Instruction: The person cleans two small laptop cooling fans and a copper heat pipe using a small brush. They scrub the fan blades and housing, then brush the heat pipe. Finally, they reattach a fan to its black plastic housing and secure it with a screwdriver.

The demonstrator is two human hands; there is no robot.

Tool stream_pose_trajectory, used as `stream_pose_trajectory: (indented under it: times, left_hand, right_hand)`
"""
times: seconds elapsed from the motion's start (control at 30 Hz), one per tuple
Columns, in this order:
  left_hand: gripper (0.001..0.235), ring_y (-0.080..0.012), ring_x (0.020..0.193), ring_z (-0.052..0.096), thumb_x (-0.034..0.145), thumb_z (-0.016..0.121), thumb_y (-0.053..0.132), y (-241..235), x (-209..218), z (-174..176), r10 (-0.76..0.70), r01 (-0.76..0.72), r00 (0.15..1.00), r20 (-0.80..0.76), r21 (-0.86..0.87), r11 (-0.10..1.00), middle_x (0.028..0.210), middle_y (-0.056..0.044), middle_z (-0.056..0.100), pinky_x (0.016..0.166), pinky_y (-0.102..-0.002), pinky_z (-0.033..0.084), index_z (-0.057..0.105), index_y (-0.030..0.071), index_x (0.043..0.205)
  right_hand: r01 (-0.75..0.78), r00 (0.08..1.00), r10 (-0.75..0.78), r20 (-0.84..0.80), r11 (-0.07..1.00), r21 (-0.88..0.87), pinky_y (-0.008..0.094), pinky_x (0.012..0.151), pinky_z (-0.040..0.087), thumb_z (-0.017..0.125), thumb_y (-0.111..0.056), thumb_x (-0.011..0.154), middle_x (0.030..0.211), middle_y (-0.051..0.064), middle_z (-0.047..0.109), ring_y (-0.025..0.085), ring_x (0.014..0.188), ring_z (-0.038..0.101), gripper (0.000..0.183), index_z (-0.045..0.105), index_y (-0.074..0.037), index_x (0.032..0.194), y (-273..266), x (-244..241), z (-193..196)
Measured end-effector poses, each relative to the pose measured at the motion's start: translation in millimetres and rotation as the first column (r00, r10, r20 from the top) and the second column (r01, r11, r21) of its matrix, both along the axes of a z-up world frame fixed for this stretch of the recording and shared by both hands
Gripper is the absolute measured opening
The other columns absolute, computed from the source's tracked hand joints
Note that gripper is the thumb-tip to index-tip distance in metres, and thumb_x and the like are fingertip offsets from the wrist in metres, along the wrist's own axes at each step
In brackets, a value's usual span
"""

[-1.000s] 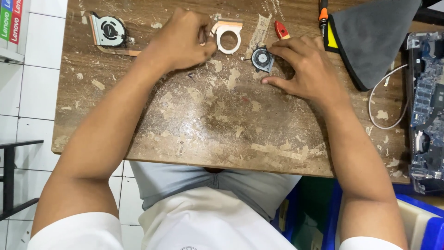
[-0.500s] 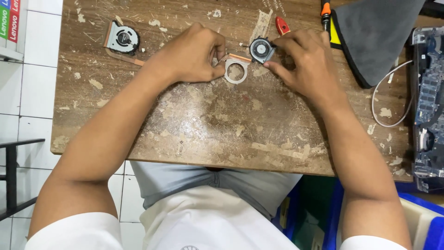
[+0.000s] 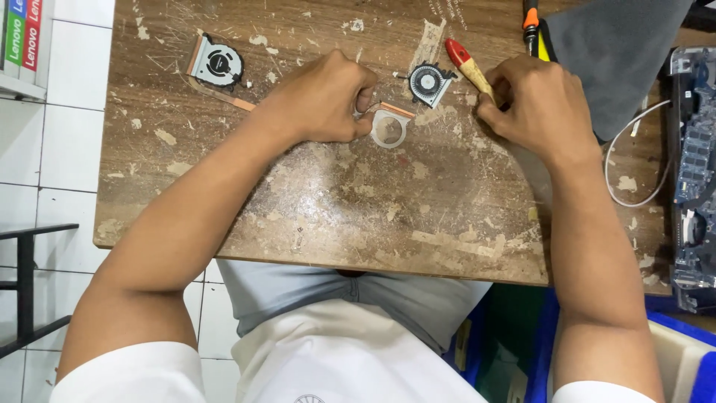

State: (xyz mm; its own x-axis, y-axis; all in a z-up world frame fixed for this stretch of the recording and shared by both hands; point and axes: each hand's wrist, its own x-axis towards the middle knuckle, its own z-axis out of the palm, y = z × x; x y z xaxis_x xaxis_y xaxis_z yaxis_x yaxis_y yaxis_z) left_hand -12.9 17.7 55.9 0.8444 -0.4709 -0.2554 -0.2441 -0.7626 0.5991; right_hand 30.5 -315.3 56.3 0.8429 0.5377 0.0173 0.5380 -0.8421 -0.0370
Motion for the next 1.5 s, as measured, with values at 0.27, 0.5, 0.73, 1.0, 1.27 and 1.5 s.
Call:
stream_pose_trajectory:
  times: [0.27,0.5,0.73,1.0,1.27,1.5]
  left_hand:
    - [0.015,-0.0156,0.062,0.066,0.089,0.083,0.005,5,7,-24,-0.091,0.105,0.973,0.210,-0.056,0.993,0.069,-0.003,0.063,0.089,-0.042,0.070,0.070,0.005,0.097]
    - [0.021,-0.0178,0.069,0.064,0.094,0.077,0.014,14,16,-34,-0.140,0.244,0.888,0.439,-0.192,0.950,0.063,0.004,0.059,0.112,-0.051,0.044,0.076,0.013,0.115]
    - [0.031,-0.0192,0.069,0.061,0.096,0.053,-0.003,10,26,-61,-0.077,0.255,0.808,0.584,-0.229,0.939,0.064,0.004,0.060,0.101,-0.046,0.049,0.080,0.009,0.104]
    - [0.036,-0.0398,0.099,0.073,0.098,0.059,0.006,11,40,-97,-0.060,0.217,0.787,0.614,-0.185,0.959,0.101,-0.019,0.079,0.092,-0.052,0.046,0.066,0.005,0.133]
    - [0.036,-0.0350,0.095,0.068,0.101,0.058,0.009,6,38,-96,-0.105,0.206,0.779,0.619,-0.094,0.974,0.097,-0.012,0.074,0.091,-0.047,0.043,0.064,0.008,0.136]
    - [0.025,-0.0319,0.089,0.057,0.100,0.062,0.010,6,36,-96,-0.074,0.163,0.697,0.713,-0.057,0.985,0.092,-0.010,0.059,0.085,-0.045,0.041,0.066,0.006,0.125]
  right_hand:
    - [-0.116,0.988,0.149,-0.034,0.878,0.464,0.028,0.062,0.050,0.079,0.011,0.097,0.093,0.013,0.065,0.016,0.071,0.054,0.023,0.072,0.014,0.119,-2,-1,-8]
    - [-0.222,0.939,0.343,-0.028,0.667,0.711,0.024,0.050,0.038,0.071,-0.002,0.109,0.088,0.007,0.060,0.011,0.061,0.047,0.010,0.061,0.001,0.111,3,9,-46]
    - [-0.457,0.873,0.458,0.168,0.647,0.611,0.030,0.071,0.057,0.083,-0.002,0.107,0.094,0.017,0.070,0.023,0.076,0.063,0.017,0.068,0.006,0.110,64,-13,-32]
    - [-0.339,0.883,0.470,-0.008,0.649,0.682,0.046,0.072,0.063,0.077,0.004,0.101,0.090,0.025,0.075,0.040,0.080,0.077,0.009,0.071,0.007,0.107,103,-35,0]
    - [-0.291,0.916,0.399,-0.034,0.720,0.630,0.046,0.068,0.063,0.080,0.010,0.096,0.086,0.022,0.077,0.040,0.078,0.079,0.016,0.071,0.005,0.108,93,-35,-4]
    - [-0.333,0.893,0.449,0.012,0.644,0.689,0.034,0.059,0.061,0.079,0.007,0.099,0.083,0.013,0.074,0.026,0.067,0.073,0.012,0.071,0.000,0.105,108,-30,-17]
